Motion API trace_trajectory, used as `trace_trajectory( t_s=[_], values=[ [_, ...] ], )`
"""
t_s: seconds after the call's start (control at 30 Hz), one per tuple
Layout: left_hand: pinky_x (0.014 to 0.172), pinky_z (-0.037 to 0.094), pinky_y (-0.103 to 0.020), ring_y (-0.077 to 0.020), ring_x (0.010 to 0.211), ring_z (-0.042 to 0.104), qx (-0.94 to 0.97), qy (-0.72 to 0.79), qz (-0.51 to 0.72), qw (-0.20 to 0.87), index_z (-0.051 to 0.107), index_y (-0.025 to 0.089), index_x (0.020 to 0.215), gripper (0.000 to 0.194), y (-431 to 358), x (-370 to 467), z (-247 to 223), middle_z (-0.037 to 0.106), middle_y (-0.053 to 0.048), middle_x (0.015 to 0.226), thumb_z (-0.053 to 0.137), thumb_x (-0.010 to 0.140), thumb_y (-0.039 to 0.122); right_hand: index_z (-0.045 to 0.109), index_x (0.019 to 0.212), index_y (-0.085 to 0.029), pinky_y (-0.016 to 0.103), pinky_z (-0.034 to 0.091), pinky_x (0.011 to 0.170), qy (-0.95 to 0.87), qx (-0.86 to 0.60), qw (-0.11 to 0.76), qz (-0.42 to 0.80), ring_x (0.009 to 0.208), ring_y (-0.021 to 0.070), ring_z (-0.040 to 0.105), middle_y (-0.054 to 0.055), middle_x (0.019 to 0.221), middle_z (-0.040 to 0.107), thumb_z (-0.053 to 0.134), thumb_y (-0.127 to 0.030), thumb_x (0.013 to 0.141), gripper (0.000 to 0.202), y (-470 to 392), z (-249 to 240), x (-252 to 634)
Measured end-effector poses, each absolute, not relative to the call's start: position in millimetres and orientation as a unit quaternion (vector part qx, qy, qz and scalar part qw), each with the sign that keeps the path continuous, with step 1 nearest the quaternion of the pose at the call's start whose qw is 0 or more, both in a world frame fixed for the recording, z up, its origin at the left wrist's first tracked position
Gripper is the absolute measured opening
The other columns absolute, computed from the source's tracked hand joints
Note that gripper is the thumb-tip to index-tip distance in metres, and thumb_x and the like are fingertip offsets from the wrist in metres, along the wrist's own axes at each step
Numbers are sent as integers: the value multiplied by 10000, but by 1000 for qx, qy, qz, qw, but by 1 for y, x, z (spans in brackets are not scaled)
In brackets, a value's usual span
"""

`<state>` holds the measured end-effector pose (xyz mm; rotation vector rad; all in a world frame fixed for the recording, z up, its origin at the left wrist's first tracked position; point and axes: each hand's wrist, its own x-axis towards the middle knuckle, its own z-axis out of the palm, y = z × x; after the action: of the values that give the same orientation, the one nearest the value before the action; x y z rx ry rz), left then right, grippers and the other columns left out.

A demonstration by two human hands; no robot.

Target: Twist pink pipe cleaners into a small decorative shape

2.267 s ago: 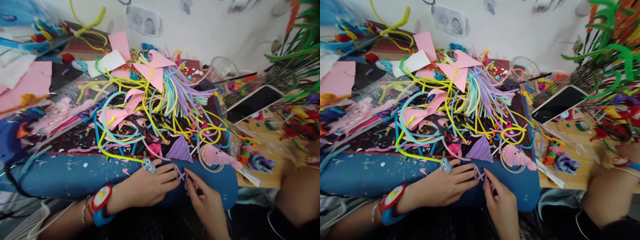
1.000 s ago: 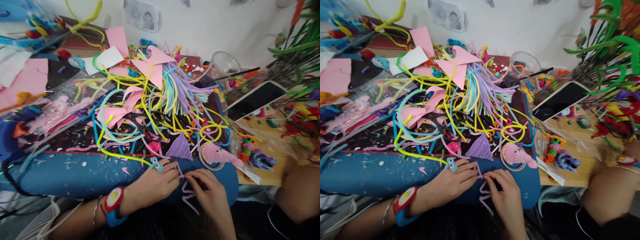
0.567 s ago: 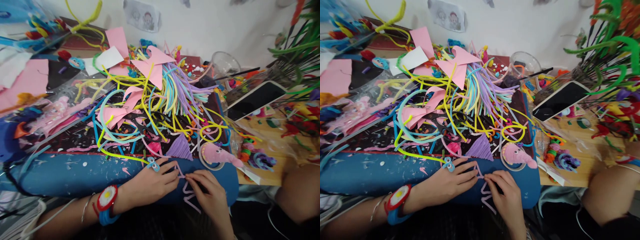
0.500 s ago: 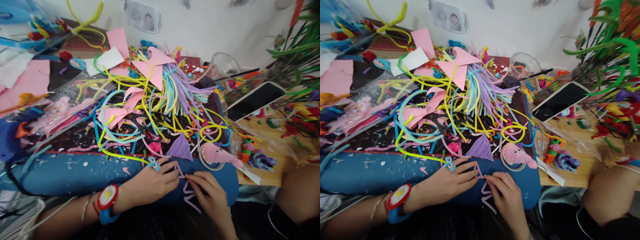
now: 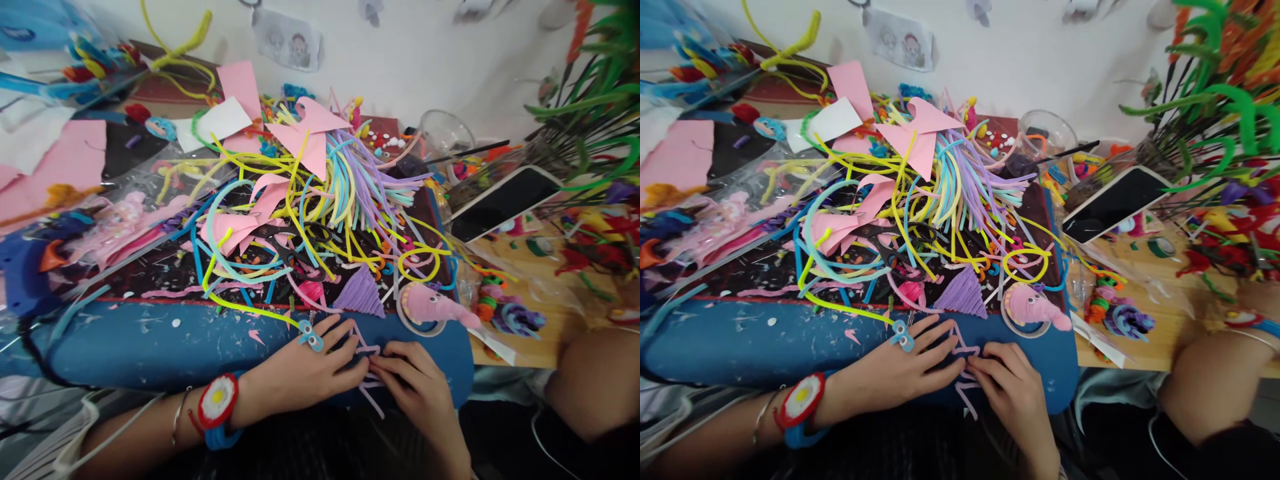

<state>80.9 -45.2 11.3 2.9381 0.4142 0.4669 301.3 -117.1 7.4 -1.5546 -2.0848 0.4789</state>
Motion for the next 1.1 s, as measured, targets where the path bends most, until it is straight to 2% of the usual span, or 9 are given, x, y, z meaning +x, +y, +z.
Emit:
trace_trajectory(
  t_s=[0.17,0.3,0.5,0.73,0.83,0.97,1.1],
  values=[
    [1044,289,-519,-324,1227,436,977,142,147,63,507,154,1209,335,-50,82,11,530,-138,1250,463,882,215,654,979,-224,315,479,718,-770,-566,235,177,843,179,559,51,905,598,623,-142,815,185,-123,8,306],
    [1044,285,-523,-319,1230,433,977,141,148,65,504,156,1204,337,-49,81,11,522,-150,1254,475,875,221,618,1086,-214,347,478,781,-784,-557,213,174,939,208,543,81,1008,582,646,-175,802,288,-130,8,309],
    [1035,289,-523,-314,1228,435,978,143,144,51,445,213,1251,375,-50,82,12,519,-139,1252,466,877,232,622,1031,-214,335,472,748,-771,-571,250,131,882,192,544,70,965,571,618,-128,817,231,-130,2,301],
    [1048,266,-514,-306,1248,404,976,142,142,79,478,183,1226,372,-48,82,13,504,-144,1263,500,856,219,596,1086,-227,342,470,744,-773,-575,243,107,891,197,545,73,995,559,610,-128,823,282,-133,1,298],
    [1050,267,-508,-300,1246,404,974,150,147,82,488,177,1225,360,-49,82,13,509,-133,1254,490,867,221,569,1120,-214,355,471,761,-779,-578,223,98,923,213,547,84,1023,560,635,-187,811,317,-139,0,302],
    [1051,266,-508,-298,1243,403,972,157,151,89,489,190,1239,353,-50,82,12,528,-103,1224,458,888,215,582,1025,-183,366,471,775,-750,-627,201,65,916,227,562,94,987,572,623,-289,817,238,-149,-2,303],
    [1054,261,-512,-293,1244,400,971,154,151,107,507,202,1222,333,-49,83,10,545,-88,1198,448,894,207,584,906,-191,347,470,747,-718,-666,188,76,849,212,586,77,892,598,531,-261,866,97,-154,-1,296]
  ],
)
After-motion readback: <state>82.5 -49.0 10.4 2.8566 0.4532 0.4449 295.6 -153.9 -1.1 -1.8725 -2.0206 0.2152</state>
